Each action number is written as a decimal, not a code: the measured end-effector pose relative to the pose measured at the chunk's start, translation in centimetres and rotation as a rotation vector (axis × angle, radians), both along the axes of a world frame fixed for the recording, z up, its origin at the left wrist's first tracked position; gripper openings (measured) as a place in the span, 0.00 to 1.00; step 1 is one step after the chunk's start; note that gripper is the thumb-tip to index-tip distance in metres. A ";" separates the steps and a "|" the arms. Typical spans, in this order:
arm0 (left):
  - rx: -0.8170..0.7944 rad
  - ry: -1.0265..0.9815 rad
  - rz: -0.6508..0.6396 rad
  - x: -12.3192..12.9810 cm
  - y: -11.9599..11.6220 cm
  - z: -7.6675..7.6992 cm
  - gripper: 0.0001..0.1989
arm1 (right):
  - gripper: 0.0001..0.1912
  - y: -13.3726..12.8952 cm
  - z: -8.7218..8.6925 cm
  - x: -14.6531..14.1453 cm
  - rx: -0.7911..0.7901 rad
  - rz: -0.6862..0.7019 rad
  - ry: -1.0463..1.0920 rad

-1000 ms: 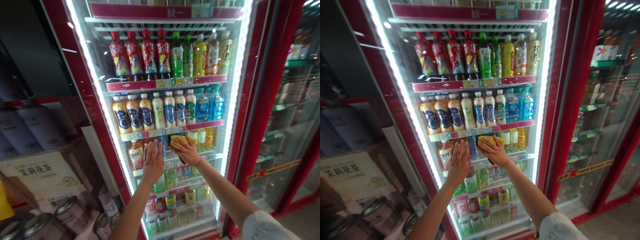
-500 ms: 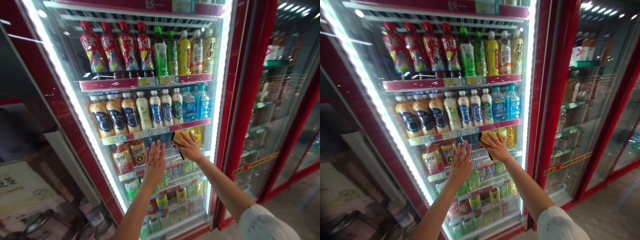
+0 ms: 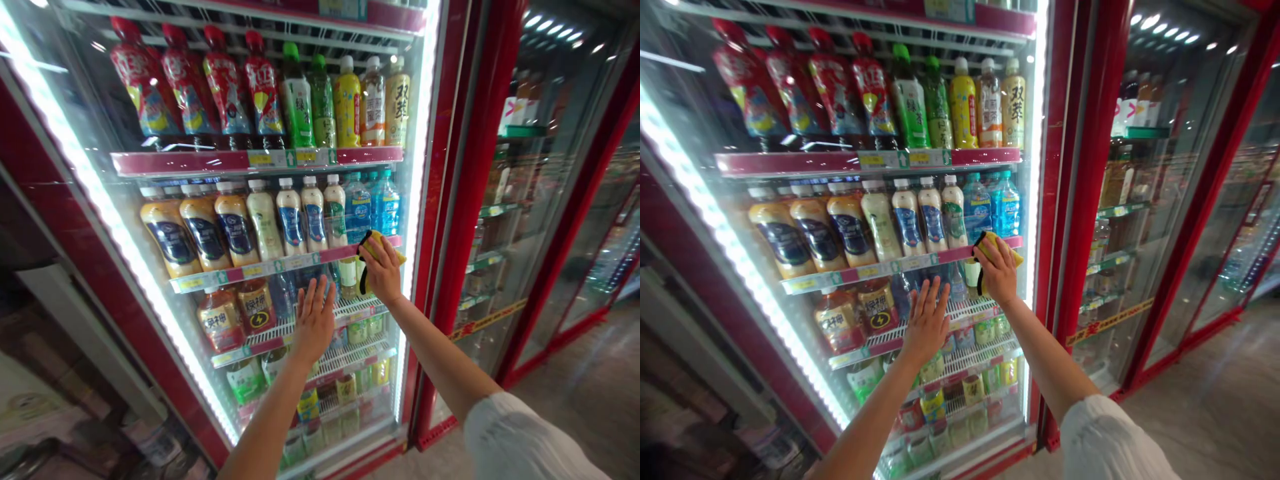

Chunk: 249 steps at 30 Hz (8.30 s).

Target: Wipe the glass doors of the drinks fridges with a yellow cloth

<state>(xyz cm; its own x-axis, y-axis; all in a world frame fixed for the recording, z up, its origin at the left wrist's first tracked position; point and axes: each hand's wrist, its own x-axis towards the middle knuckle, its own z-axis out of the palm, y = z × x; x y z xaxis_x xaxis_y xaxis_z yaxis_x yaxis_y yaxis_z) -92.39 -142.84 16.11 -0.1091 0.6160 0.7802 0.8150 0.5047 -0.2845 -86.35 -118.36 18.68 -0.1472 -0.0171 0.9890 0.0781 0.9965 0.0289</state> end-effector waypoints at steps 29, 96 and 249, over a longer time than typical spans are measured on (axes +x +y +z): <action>-0.005 -0.009 -0.093 1.9 5.1 -0.9 0.43 | 0.37 7.5 -6.7 2.9 -0.263 -0.097 0.071; 0.115 0.085 0.206 2.1 7.1 4.3 0.44 | 0.25 11.6 6.1 2.4 -0.026 0.097 0.244; 0.257 0.292 0.380 -9.4 -29.2 4.9 0.39 | 0.24 -34.0 8.9 -13.9 0.413 0.297 0.001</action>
<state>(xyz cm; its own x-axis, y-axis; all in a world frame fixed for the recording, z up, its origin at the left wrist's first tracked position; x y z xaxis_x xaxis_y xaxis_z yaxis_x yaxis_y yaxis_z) -101.77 -172.09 21.05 -0.0436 0.3609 0.9316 0.4671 0.8316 -0.3003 -100.30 -152.40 27.60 -0.0756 -0.4475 0.8911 -0.2069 0.8812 0.4250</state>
